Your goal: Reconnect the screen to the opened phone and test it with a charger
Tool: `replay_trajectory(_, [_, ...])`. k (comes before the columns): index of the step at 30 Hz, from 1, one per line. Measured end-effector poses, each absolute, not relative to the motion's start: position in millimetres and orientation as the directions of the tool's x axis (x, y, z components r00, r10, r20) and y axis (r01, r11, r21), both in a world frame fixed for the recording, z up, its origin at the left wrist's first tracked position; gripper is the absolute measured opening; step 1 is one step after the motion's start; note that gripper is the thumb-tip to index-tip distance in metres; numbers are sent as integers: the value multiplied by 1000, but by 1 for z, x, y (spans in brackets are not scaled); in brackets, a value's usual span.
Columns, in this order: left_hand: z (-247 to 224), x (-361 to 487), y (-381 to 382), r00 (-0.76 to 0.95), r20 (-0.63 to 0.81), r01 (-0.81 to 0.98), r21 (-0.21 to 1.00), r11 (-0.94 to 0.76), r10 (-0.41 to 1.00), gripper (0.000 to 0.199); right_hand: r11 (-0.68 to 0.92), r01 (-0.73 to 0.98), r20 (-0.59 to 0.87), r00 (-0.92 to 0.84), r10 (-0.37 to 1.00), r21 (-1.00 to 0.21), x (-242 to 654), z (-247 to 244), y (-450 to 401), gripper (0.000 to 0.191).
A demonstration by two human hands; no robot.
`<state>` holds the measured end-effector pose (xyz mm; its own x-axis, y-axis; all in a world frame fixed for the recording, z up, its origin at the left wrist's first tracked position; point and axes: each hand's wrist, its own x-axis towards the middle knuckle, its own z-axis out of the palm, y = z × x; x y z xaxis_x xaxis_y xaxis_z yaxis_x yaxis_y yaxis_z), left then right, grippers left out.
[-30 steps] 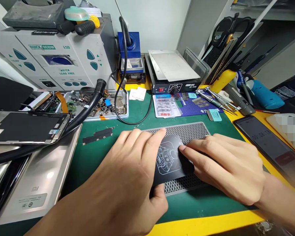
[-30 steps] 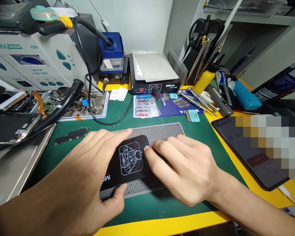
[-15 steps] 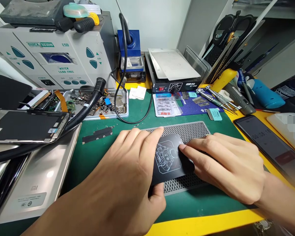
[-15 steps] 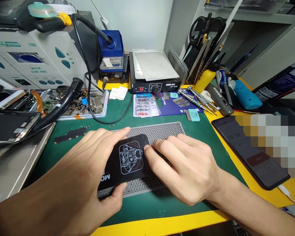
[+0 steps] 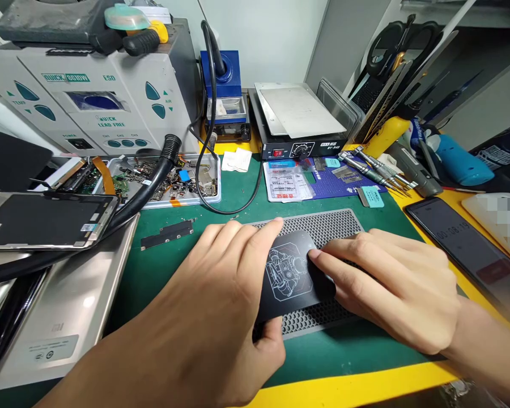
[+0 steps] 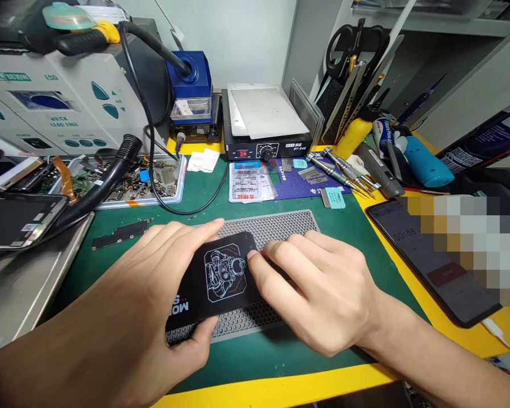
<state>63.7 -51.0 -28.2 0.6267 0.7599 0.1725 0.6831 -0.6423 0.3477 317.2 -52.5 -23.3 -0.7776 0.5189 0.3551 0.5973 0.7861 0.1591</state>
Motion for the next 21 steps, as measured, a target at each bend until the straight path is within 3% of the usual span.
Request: replay_trajectory(21, [-31, 67, -52, 597, 200, 711, 318, -628, 777, 82, 792, 588, 355, -784, 509, 162, 318, -24, -52, 21])
